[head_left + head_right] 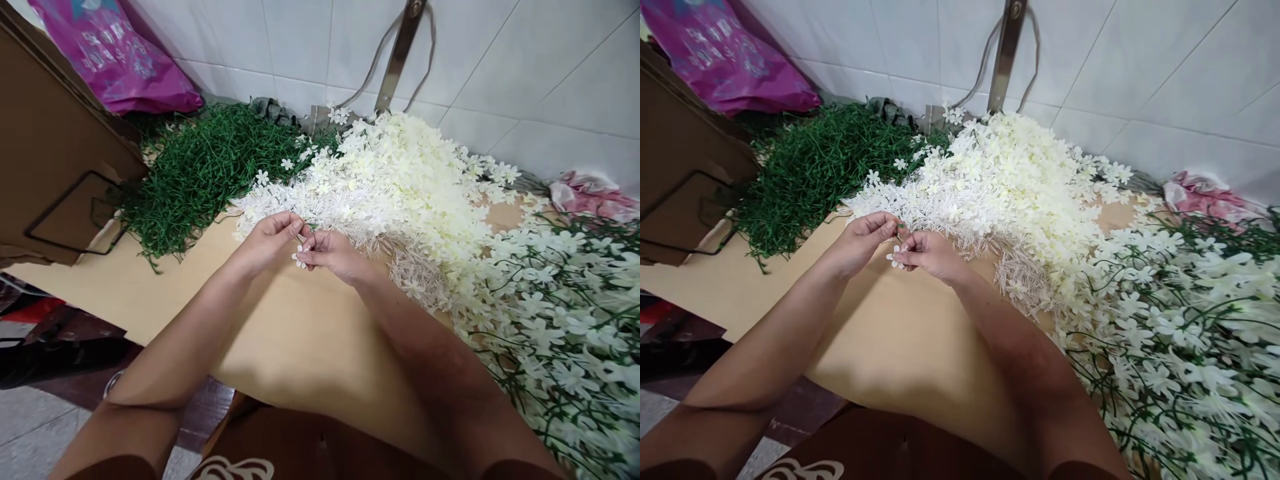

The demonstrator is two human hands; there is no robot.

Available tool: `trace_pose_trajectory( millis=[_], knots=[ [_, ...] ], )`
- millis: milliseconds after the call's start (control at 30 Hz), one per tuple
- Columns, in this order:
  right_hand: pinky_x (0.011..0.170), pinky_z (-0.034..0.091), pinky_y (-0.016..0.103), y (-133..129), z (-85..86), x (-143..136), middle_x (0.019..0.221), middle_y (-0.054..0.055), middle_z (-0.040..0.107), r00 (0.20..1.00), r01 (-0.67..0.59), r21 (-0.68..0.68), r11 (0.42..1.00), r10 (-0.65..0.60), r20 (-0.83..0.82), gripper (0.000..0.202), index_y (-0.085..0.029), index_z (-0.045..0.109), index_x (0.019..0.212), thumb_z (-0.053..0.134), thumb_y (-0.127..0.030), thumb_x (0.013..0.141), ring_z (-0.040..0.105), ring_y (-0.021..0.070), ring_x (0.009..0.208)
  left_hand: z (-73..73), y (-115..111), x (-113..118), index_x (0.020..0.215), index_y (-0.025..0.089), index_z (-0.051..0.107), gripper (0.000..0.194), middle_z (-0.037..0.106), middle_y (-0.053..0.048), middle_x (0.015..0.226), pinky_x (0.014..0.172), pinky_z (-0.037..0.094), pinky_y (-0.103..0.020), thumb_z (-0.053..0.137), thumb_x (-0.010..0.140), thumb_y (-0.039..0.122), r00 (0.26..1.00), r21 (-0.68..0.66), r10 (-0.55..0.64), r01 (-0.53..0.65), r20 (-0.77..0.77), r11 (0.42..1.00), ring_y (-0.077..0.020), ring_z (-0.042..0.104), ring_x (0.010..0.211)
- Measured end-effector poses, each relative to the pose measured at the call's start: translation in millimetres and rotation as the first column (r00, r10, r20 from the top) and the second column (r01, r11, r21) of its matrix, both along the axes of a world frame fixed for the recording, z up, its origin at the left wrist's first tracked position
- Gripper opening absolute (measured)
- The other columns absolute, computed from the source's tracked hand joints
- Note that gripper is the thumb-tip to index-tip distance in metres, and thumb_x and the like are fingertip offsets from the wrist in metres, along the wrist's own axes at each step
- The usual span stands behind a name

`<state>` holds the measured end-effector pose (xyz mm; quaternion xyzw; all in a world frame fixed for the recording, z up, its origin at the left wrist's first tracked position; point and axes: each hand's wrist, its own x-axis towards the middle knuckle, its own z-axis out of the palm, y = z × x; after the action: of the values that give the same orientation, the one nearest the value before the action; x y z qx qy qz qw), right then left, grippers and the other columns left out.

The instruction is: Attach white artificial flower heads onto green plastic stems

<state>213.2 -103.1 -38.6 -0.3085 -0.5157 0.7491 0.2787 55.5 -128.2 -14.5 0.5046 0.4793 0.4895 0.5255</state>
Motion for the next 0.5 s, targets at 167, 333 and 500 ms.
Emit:
trace_pose_trajectory(
  millis=[167, 333, 500],
  knots=[
    [0.053, 0.048, 0.022, 2.2, -1.5, 4.0, 0.055, -0.005, 0.062, 0.998, -0.06, -0.113, 0.992, 0.058, -0.02, 0.043, -0.016, 0.059, 0.06, 0.09, -0.041, 0.045, 0.055, 0.0056, 0.051, 1.8, 1.6, -2.5, 0.073, 0.015, 0.062, 0.048, 0.06, 0.0, 0.068, 0.063, 0.043, -0.022, 0.079, 0.062, 0.058, 0.999, 0.028, -0.04, 0.039, 0.018, 0.999, -0.0102, 0.053, 0.065],
    [0.071, 0.056, 0.028, 11.8, -0.6, 14.0, 0.073, -0.004, 0.069, 0.995, 0.091, -0.141, 0.986, -0.097, -0.038, 0.04, -0.017, 0.063, 0.061, 0.092, -0.037, 0.042, 0.062, 0.0076, 0.066, -8.8, 2.7, -3.4, 0.063, 0.016, 0.056, 0.04, 0.047, 0.003, 0.057, 0.05, 0.03, -0.02, 0.072, 0.073, 0.051, 0.995, -0.04, 0.076, -0.073, 0.061, 0.997, -0.0067, 0.036, 0.05],
    [0.077, 0.055, 0.031, 14.6, 1.5, 17.6, 0.074, -0.003, 0.07, 0.965, 0.217, -0.147, 0.965, -0.235, -0.118, 0.036, -0.02, 0.064, 0.06, 0.092, -0.035, 0.045, 0.063, 0.0106, 0.07, -16.1, -0.2, 3.8, 0.06, 0.017, 0.057, 0.047, 0.032, 0.006, 0.047, 0.046, 0.015, -0.023, 0.073, 0.067, 0.06, 0.999, -0.091, 0.045, -0.047, -0.03, 0.995, -0.0067, 0.023, 0.045]
  ],
)
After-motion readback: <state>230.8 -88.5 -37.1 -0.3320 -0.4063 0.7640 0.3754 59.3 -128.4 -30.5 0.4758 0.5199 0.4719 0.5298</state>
